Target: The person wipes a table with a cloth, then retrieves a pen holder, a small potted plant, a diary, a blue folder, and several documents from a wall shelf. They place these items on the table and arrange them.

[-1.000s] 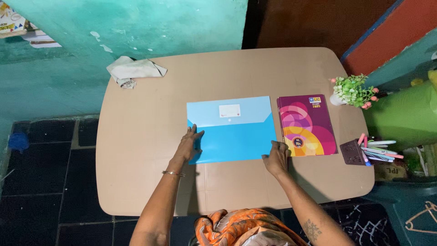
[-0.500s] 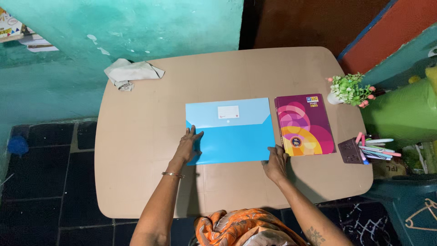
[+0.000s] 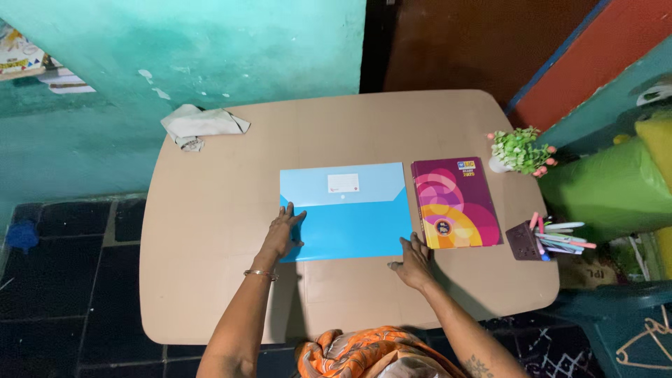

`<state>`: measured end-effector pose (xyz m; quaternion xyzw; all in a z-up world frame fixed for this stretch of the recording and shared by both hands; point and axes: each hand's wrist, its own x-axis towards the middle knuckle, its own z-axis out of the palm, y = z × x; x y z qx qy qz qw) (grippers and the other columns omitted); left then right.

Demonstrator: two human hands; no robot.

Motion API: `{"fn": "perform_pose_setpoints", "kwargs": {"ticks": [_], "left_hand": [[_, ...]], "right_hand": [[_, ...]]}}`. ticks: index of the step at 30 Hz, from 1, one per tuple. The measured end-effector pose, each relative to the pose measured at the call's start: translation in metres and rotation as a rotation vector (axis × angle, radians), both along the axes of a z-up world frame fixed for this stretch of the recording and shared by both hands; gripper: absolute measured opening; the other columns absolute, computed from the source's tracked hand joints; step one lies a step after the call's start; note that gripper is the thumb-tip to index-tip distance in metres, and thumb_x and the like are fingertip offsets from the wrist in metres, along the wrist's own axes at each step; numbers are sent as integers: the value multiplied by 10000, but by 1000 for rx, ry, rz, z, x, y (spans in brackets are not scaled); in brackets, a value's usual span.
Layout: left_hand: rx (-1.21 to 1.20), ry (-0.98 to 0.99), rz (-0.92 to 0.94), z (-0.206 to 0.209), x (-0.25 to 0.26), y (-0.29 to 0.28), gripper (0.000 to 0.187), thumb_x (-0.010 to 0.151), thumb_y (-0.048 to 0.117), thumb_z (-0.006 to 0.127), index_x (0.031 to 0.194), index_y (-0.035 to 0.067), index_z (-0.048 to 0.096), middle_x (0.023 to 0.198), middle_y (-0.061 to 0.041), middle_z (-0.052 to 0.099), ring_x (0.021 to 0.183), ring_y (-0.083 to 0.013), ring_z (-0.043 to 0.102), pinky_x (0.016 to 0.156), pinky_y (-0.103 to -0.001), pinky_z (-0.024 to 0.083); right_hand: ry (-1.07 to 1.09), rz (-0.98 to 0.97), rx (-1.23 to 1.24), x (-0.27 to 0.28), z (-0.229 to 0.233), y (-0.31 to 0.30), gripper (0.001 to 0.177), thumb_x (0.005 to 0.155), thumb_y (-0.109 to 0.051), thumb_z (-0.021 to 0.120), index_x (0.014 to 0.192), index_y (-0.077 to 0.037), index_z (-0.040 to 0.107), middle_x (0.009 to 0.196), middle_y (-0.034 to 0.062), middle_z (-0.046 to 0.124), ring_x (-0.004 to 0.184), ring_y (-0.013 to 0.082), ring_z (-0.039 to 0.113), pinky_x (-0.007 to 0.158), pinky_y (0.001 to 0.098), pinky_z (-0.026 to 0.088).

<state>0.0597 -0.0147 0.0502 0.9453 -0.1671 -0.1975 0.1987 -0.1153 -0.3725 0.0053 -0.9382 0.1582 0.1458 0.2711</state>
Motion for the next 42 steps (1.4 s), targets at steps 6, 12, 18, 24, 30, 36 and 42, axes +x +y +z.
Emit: {"fn": "perform_pose_setpoints", "kwargs": {"ticks": [6, 12, 18, 24, 30, 36, 42], "left_hand": [[-36, -231, 311, -10, -26, 5, 1163, 630, 285, 973, 1567, 53, 323, 1608, -338, 204, 1492, -459, 246, 1216, -477, 294], [-55, -121, 549, 10, -58, -13, 1087, 706, 407, 914, 1526, 10, 321, 1561, -215, 338, 1407, -419, 353, 1095, -566, 374], [-5, 87, 847, 36, -41, -15, 857, 718, 453, 921, 1372, 36, 556, 1374, -157, 612, 1306, -349, 552, 1056, -523, 427], [-45, 182, 910, 20, -36, 3, 745, 700, 413, 957, 1278, 80, 624, 1143, -87, 722, 1118, -291, 648, 1022, -482, 435], [-790, 134, 892, -11, -26, 32, 256, 809, 148, 844, 1025, 41, 758, 916, -59, 766, 767, -148, 656, 700, -306, 545], [-891, 93, 526, 40, 18, 64, 219, 888, 132, 794, 1080, 31, 763, 941, -21, 750, 824, -101, 649, 771, -277, 548], [-790, 296, 328, 137, 75, 53, 244, 885, 181, 786, 1082, 40, 754, 892, 3, 757, 779, -94, 658, 746, -280, 543]], "right_hand": [[-9, 51, 33, -3, -8, -9, 955, 770, -367, 853, 1528, -54, 365, 1656, 277, 120, 1535, 402, 133, 1237, 470, 170], [5, 42, 78, 4, -12, -24, 864, 772, -395, 853, 1489, -115, 459, 1648, 235, 200, 1554, 345, 164, 1249, 475, 155], [-216, -111, 438, 2, -23, -37, 756, 737, -220, 832, 1412, -40, 544, 1607, 207, 358, 1519, 310, 308, 1169, 414, 385], [-305, -132, 435, 0, -18, -40, 692, 747, -128, 836, 1374, -3, 569, 1447, 195, 531, 1360, 317, 501, 1093, 412, 457], [-66, -409, 757, -15, 1, -23, 643, 783, -96, 768, 1378, -37, 531, 1292, 140, 659, 1070, 232, 645, 803, 376, 568], [197, -243, 925, -50, 12, 16, 534, 850, -101, 716, 1350, -72, 530, 1168, 142, 742, 971, 213, 688, 764, 343, 568], [-137, -217, 638, -44, 1, 23, 536, 800, -103, 779, 1291, -42, 573, 1204, 152, 701, 1081, 221, 694, 908, 355, 577]]}}
